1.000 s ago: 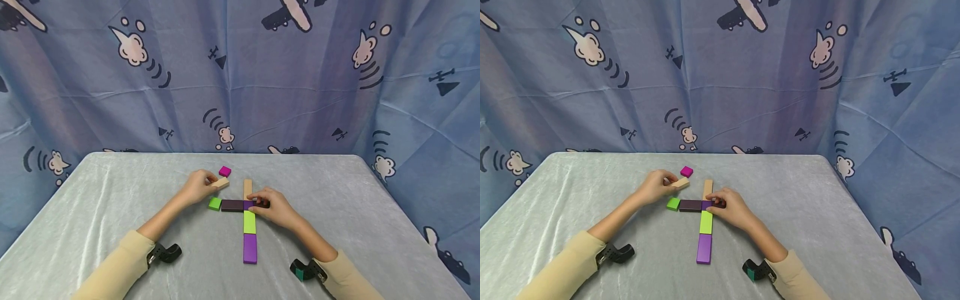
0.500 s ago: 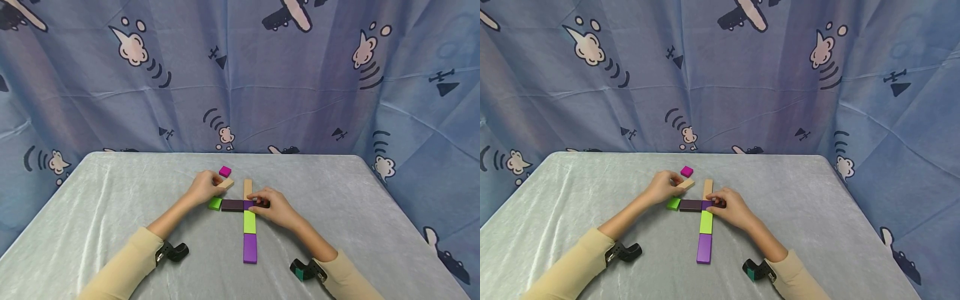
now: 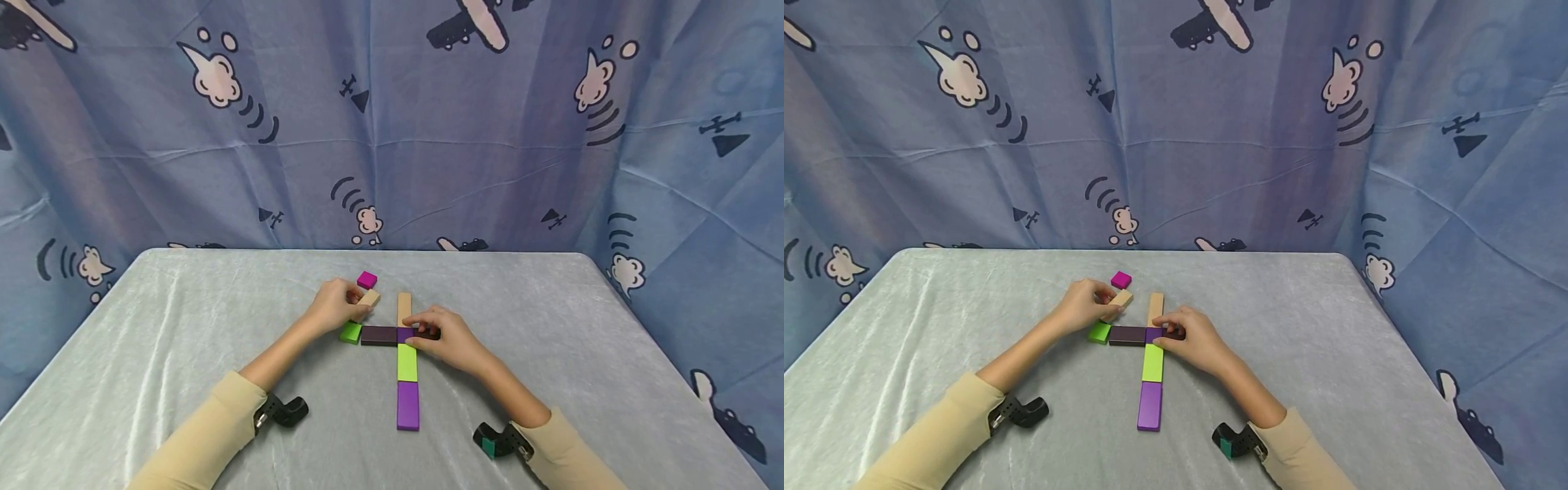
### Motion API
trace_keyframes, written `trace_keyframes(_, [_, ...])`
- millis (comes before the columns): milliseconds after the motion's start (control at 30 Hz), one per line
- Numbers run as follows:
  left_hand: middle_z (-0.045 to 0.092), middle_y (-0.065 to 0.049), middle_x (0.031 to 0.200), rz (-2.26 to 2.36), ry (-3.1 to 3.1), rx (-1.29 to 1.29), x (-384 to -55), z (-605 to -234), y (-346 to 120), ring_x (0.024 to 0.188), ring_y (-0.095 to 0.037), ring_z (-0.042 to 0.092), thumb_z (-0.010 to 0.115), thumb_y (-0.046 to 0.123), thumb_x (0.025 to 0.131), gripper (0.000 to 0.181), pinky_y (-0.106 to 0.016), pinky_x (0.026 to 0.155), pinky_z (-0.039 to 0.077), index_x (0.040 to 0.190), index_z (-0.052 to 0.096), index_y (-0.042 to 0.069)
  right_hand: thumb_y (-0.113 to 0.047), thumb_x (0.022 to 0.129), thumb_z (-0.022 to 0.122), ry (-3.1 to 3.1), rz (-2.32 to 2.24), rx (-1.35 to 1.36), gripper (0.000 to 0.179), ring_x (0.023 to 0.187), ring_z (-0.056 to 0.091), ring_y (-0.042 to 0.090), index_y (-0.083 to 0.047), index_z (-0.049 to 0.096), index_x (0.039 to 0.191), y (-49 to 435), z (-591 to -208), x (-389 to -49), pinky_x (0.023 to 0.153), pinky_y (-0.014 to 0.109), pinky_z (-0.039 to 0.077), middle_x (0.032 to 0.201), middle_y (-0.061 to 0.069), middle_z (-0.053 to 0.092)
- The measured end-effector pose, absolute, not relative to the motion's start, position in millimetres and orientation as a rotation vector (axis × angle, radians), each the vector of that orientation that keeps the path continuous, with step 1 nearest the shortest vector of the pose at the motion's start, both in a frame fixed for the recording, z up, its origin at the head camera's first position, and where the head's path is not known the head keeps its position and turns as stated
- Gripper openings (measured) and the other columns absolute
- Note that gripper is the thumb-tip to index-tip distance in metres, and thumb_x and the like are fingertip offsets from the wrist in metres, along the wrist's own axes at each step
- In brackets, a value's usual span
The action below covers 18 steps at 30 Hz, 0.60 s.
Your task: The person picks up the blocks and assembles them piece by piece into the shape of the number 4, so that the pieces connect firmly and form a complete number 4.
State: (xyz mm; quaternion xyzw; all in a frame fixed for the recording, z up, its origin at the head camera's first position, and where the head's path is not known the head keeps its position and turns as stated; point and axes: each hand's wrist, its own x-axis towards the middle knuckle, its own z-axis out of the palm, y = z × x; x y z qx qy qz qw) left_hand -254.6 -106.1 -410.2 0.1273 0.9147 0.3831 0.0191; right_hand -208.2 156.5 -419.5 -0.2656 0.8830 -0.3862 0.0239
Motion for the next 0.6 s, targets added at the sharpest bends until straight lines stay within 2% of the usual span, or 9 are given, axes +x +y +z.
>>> trace_keyframes(600, [0.067, -0.006, 0.081, 1.229, 2.821, 0.4, -252.9, -413.5, -109.0, 0.077, -0.015, 0.057, 0.086, 0.016, 0.088, 0.027, -0.023, 0.062, 0.044, 0.104, 0.078, -0.005, -0.009, 0.092, 0.081, 2.751, -1.194, -0.833, 0.028, 0.083, 0.052, 0.011, -0.001, 0.078, 0.119, 156.0, -418.8, -206.7, 0.073, 0.027, 0.047, 0.093, 0.003, 0.064])
